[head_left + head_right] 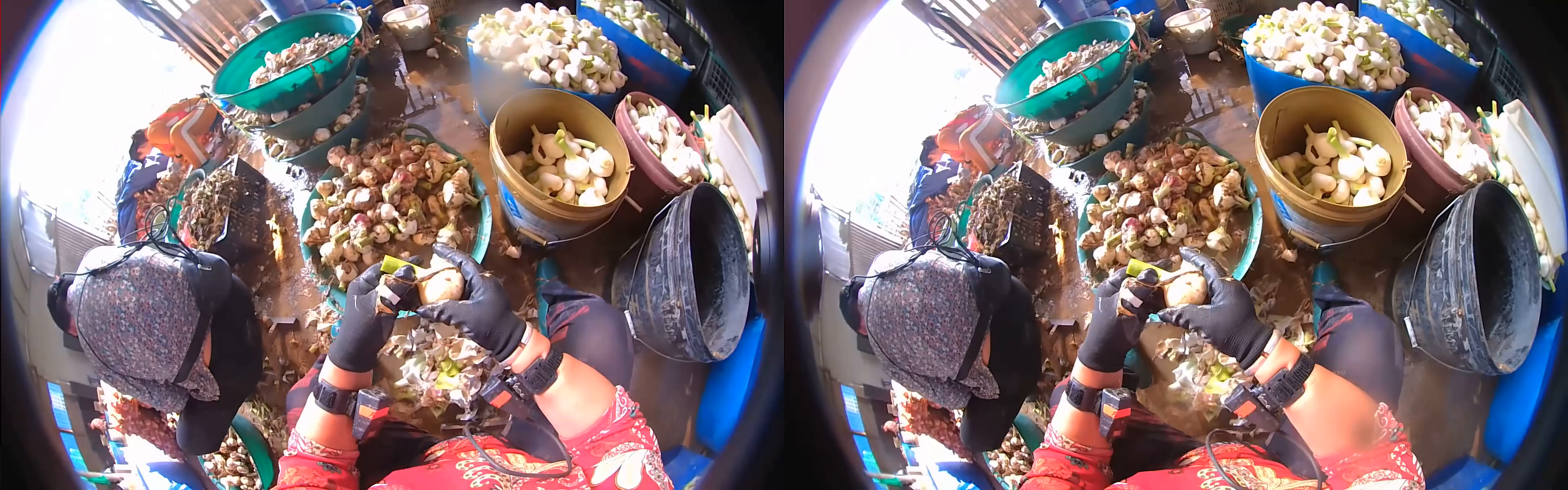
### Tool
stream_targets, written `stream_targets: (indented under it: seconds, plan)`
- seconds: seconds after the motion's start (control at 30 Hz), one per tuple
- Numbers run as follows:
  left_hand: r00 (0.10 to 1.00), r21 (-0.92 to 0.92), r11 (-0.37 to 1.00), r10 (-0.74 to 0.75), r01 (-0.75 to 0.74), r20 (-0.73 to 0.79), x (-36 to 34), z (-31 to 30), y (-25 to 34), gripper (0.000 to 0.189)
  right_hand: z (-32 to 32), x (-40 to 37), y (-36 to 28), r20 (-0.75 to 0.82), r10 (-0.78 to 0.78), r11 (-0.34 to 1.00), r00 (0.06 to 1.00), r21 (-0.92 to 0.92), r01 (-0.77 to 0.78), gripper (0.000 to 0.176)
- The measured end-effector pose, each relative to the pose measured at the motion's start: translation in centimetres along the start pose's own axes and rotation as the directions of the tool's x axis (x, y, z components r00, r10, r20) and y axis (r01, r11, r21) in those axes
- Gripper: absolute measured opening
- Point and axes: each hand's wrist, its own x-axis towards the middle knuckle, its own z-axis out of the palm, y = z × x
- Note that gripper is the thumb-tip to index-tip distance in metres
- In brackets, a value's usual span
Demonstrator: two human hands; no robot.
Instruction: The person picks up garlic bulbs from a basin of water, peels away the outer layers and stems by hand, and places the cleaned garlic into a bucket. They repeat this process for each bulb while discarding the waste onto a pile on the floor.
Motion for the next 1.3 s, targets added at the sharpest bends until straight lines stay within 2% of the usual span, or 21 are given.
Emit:
stream_targets:
  seconds: [0.03, 0.07, 0.17, 0.23, 0.3, 0.33, 0.4, 0.43, 0.5, 0.57, 0.63, 0.7, 0.8, 0.9, 0.93, 0.97, 1.03, 1.07, 1.1, 1.17, 1.3]
  plan:
    - [1.000, -0.048, 0.999, 0.016, -0.017, -0.014, -0.2, 0.1, 0.3, 0.027, 0.1, 0.0, -0.1, 0.001, 0.040, 0.999, 0.999, -0.002, -0.040, 0.083]
    - [0.999, -0.113, 0.992, -0.054, 0.052, -0.009, -0.3, 0.0, 0.4, 0.025, 0.0, 0.1, -0.7, 0.060, 0.121, 0.916, 0.991, 0.378, -0.135, 0.080]
    - [0.991, -0.133, 0.983, -0.128, 0.124, -0.023, 0.1, -0.5, -0.1, 0.023, -0.1, 0.6, -1.3, 0.073, 0.150, 0.918, 0.986, 0.359, -0.166, 0.080]
    - [0.990, -0.138, 0.982, -0.138, 0.133, -0.024, 0.1, -0.6, 0.3, 0.020, -0.1, 1.0, -1.1, 0.015, 0.114, 0.920, 0.993, 0.376, -0.111, 0.058]
    - [0.989, -0.140, 0.980, -0.147, 0.143, -0.023, 0.4, -0.9, 0.1, 0.018, -1.1, 2.3, -1.8, 0.513, 0.091, 0.695, 0.853, 0.581, -0.423, 0.034]
    - [0.999, 0.051, 0.998, -0.019, 0.021, -0.032, 0.5, -1.4, -0.5, 0.019, -1.0, 1.1, -3.3, 0.459, 0.342, 0.582, 0.820, 0.582, -0.568, 0.034]
    - [0.945, 0.491, 0.815, 0.320, -0.308, 0.063, 0.5, -1.7, -1.0, 0.033, -1.4, 0.7, -2.8, 0.645, 0.336, 0.494, 0.686, 0.499, -0.712, 0.033]
    - [0.947, 0.626, 0.717, 0.295, -0.306, 0.125, 0.4, -1.7, -1.0, 0.038, -1.3, 0.4, -1.7, 0.727, 0.314, 0.401, 0.610, 0.481, -0.780, 0.034]
    - [0.928, 0.561, 0.742, 0.333, -0.366, 0.164, 0.2, -0.8, -0.7, 0.042, -1.1, -0.2, -1.6, 0.705, 0.361, 0.387, 0.611, 0.482, -0.786, 0.036]
    - [0.991, 0.165, 0.979, 0.129, -0.123, -0.029, -0.1, -0.3, -1.6, 0.042, -1.4, -0.4, -2.7, 0.607, 0.402, 0.536, 0.686, 0.451, -0.713, 0.036]
    - [0.989, -0.014, 0.992, -0.127, 0.128, 0.073, -0.8, -2.2, -1.3, 0.035, -2.3, 0.3, -1.5, 0.604, 0.288, 0.558, 0.743, 0.525, -0.643, 0.036]
    - [0.971, -0.436, 0.875, -0.137, 0.211, 0.196, -0.6, -2.1, -0.9, 0.030, -2.5, 0.6, -1.6, 0.529, 0.311, 0.611, 0.790, 0.525, -0.592, 0.034]
    - [0.997, -0.185, 0.980, -0.079, 0.075, -0.014, -1.3, 0.6, -0.3, 0.021, -1.9, 0.7, -1.8, 0.459, 0.251, 0.703, 0.852, 0.519, -0.487, 0.031]
    - [0.999, 0.097, 0.995, 0.031, -0.034, 0.028, -0.9, 0.1, 0.0, 0.012, -1.0, 0.8, -1.7, 0.244, 0.294, 0.746, 0.924, 0.545, -0.382, 0.029]
    - [0.989, -0.114, 0.983, -0.146, 0.147, 0.021, -0.8, -0.3, -0.2, 0.024, -1.0, 0.0, -2.6, 0.129, 0.196, 0.937, 0.972, 0.268, -0.225, 0.025]
    - [0.989, -0.115, 0.982, -0.148, 0.150, 0.021, -0.5, -1.0, -0.9, 0.024, -1.0, 0.3, -2.4, 0.129, 0.199, 0.936, 0.971, 0.268, -0.228, 0.025]
    - [0.941, 0.420, 0.845, 0.329, -0.331, 0.081, 0.1, -2.7, -2.6, 0.025, -0.8, 1.0, -2.0, 0.051, 0.069, 0.967, 0.996, 0.244, -0.080, 0.019]
    - [0.962, 0.180, 0.952, 0.262, -0.246, -0.075, 0.2, -1.9, -1.1, 0.021, -1.1, 0.8, -2.4, 0.132, 0.030, 0.998, 0.991, 0.056, -0.037, 0.016]
    - [0.974, 0.257, 0.955, 0.186, -0.149, -0.127, 0.1, -2.4, -0.7, 0.023, -1.1, 0.7, -3.0, 0.191, -0.191, 0.924, 0.963, -0.297, 0.242, 0.015]
    - [0.978, -0.097, 0.984, 0.132, -0.149, -0.164, 0.9, -5.6, -5.4, 0.025, -1.7, -0.4, -3.3, 0.171, 0.000, 0.998, 0.985, -0.059, 0.010, 0.019]
    - [0.960, 0.057, 0.987, 0.157, -0.148, -0.232, 0.5, -6.8, -6.2, 0.023, -5.9, 1.0, -5.2, -0.191, -0.059, 0.842, 0.980, 0.517, 0.152, 0.028]
